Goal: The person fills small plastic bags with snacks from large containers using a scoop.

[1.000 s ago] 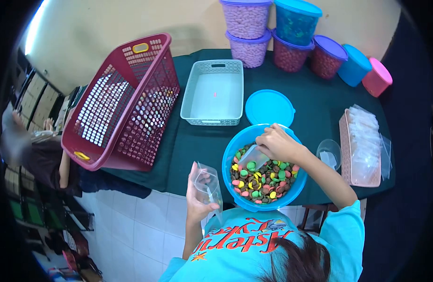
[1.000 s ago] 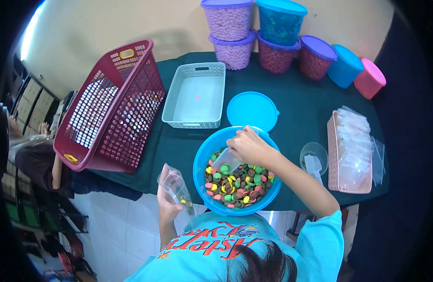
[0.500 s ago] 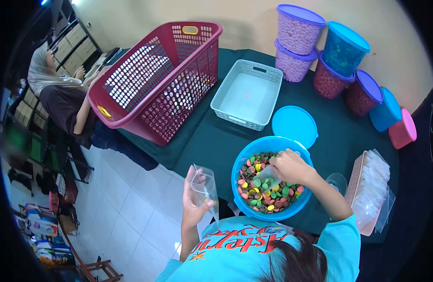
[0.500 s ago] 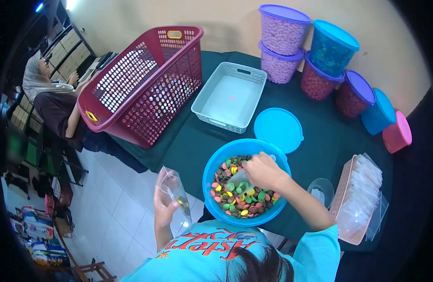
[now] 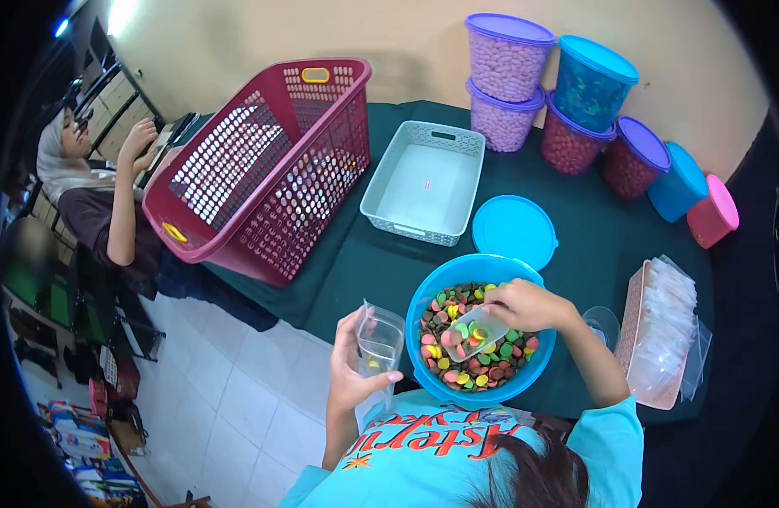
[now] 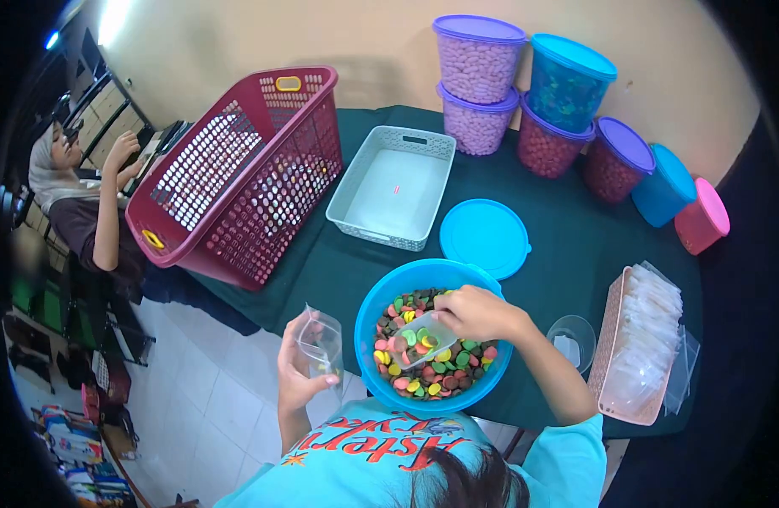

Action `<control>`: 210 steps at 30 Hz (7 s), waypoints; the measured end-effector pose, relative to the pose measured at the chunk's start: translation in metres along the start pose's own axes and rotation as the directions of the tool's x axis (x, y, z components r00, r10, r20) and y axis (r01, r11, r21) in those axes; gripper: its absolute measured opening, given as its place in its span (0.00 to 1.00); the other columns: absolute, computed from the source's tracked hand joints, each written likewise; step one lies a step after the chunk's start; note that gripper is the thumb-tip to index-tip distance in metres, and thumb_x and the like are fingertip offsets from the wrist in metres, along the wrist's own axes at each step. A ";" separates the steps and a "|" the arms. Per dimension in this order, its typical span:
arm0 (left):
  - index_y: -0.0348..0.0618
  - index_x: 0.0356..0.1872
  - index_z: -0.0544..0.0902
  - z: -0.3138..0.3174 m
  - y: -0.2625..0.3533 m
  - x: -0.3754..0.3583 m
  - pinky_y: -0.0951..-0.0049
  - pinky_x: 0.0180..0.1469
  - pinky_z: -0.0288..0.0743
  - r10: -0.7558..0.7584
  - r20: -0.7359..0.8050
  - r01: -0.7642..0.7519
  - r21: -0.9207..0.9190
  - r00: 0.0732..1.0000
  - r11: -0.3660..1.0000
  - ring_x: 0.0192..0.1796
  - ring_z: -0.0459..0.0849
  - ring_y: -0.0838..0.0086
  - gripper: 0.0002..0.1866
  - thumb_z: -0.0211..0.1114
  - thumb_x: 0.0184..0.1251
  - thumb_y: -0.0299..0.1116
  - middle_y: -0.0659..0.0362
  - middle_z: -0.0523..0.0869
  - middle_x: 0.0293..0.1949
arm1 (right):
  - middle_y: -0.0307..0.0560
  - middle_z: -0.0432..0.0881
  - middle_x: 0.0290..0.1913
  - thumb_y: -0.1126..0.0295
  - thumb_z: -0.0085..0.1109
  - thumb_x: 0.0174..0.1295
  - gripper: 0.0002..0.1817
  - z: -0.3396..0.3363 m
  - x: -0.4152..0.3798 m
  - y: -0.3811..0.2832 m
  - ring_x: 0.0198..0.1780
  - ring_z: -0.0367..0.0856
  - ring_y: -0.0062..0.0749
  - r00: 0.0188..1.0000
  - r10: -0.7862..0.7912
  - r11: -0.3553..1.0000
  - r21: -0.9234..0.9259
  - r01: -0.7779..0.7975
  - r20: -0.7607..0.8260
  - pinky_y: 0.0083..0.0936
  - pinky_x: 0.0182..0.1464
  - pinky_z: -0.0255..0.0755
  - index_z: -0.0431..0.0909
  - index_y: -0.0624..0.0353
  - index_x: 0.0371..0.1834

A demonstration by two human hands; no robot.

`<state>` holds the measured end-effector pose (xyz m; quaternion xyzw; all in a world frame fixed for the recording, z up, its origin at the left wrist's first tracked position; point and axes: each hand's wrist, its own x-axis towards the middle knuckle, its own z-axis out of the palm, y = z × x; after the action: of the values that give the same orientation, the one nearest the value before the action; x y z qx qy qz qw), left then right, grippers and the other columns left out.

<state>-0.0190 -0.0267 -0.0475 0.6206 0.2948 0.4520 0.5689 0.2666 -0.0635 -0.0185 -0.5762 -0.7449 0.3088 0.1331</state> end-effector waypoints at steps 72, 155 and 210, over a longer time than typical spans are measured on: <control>0.35 0.28 0.79 0.037 0.006 0.041 0.83 0.33 0.70 -0.019 0.135 0.042 -0.167 0.991 0.985 0.31 0.78 0.84 0.05 0.58 0.59 0.27 0.60 0.82 0.24 | 0.48 0.80 0.31 0.78 0.48 0.57 0.08 0.038 -0.014 -0.083 0.35 0.78 0.25 0.754 0.292 0.607 0.723 0.329 -0.589 0.20 0.40 0.71 0.75 0.70 0.36; 0.36 0.24 0.82 0.057 0.016 0.012 0.71 0.42 0.72 -0.010 0.295 -0.007 0.056 0.955 0.998 0.31 0.81 0.74 0.04 0.67 0.47 0.25 0.55 0.83 0.26 | 0.45 0.77 0.23 0.78 0.60 0.46 0.04 0.060 -0.079 -0.059 0.26 0.73 0.24 0.729 0.252 0.812 0.548 0.199 -0.637 0.19 0.30 0.64 0.80 0.64 0.26; 0.33 0.40 0.74 -0.257 -0.006 -0.068 0.67 0.50 0.69 -0.149 -0.349 0.062 -0.248 0.925 0.967 0.41 0.77 0.70 0.11 0.50 0.62 0.29 0.53 0.78 0.37 | 0.52 0.75 0.47 0.74 0.56 0.56 0.21 0.190 0.157 -0.184 0.47 0.75 0.29 0.900 0.301 0.172 0.946 0.274 -0.315 0.25 0.51 0.69 0.65 0.66 0.53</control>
<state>-0.2765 0.0273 -0.0830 0.4382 0.3737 0.5592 0.5963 -0.0290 -0.0007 -0.0770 -0.4122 -0.3114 0.5779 0.6317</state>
